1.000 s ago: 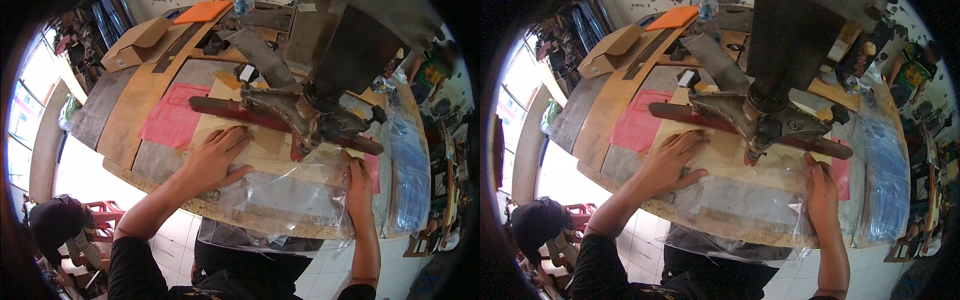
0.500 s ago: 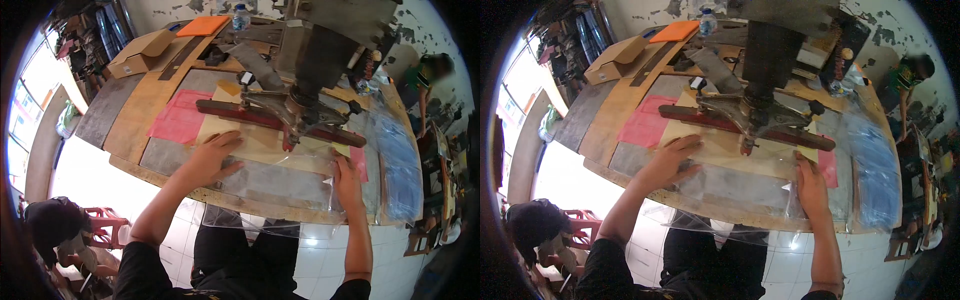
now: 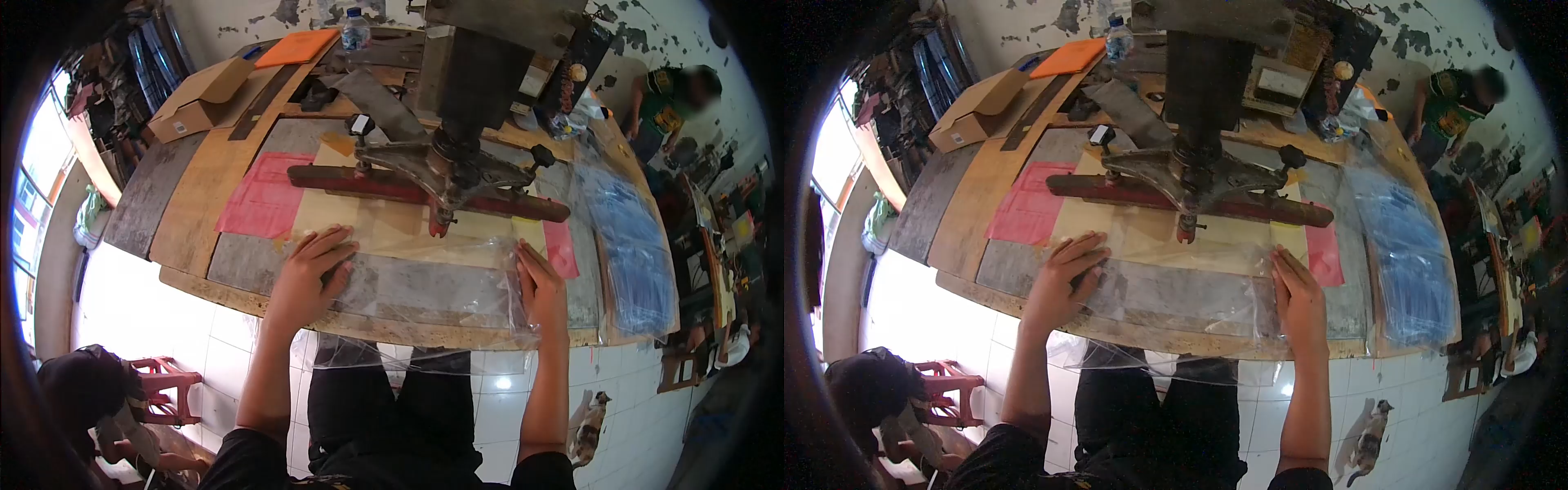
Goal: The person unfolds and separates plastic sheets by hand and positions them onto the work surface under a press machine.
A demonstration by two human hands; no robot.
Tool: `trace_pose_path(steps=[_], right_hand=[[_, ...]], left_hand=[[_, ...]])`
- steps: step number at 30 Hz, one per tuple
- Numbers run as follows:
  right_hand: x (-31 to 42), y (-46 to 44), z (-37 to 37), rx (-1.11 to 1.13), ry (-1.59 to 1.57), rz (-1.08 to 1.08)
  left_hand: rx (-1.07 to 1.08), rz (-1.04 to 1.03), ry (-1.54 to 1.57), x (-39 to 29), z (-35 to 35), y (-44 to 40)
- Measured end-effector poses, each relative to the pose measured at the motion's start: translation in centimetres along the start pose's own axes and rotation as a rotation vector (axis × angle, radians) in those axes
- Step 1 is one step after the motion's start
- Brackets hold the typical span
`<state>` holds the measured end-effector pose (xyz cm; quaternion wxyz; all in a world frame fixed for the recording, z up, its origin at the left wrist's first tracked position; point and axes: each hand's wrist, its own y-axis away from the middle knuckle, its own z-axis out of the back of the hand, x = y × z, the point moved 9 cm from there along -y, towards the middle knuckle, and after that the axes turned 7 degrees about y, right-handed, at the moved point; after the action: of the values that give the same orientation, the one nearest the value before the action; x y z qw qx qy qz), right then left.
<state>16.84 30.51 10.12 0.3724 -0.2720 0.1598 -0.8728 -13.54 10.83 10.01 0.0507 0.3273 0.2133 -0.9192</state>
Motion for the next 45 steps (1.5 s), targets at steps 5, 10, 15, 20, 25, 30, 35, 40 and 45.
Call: trace_pose_path(steps=[5,10,15,20,25,30,35,40,45], right_hand=[[-0.06,-0.02,0.12,0.003,-0.022,-0.013],[-0.29,-0.11,-0.07,0.021,-0.063,-0.044],[-0.57,-0.05,-0.19,0.027,-0.032,-0.050],[-0.18,-0.15,-0.16,0.045,-0.043,-0.064],[-0.65,0.01,-0.26,0.035,-0.042,-0.063],[-0.67,0.00,-0.31,0.043,-0.008,-0.058],[-0.79,-0.02,-0.37,0.044,-0.012,-0.065],[-0.32,-0.10,-0.10,0.045,-0.012,-0.074],[-0.58,-0.07,-0.25,0.050,-0.029,-0.082]], left_hand=[[-0.040,0.010,0.004,-0.03,0.20,-0.05],[-0.044,0.015,0.020,0.05,0.33,-0.05],[-0.038,0.035,-0.005,0.58,0.29,0.16],[-0.027,0.024,0.038,0.70,0.34,0.25],[-0.031,0.011,0.036,0.63,0.33,0.21],[-0.023,0.007,0.025,0.49,0.38,0.23],[-0.020,0.017,0.025,0.39,0.38,0.20],[-0.029,0.012,0.023,0.50,0.41,0.21],[-0.035,0.002,0.021,0.56,0.43,0.24]])
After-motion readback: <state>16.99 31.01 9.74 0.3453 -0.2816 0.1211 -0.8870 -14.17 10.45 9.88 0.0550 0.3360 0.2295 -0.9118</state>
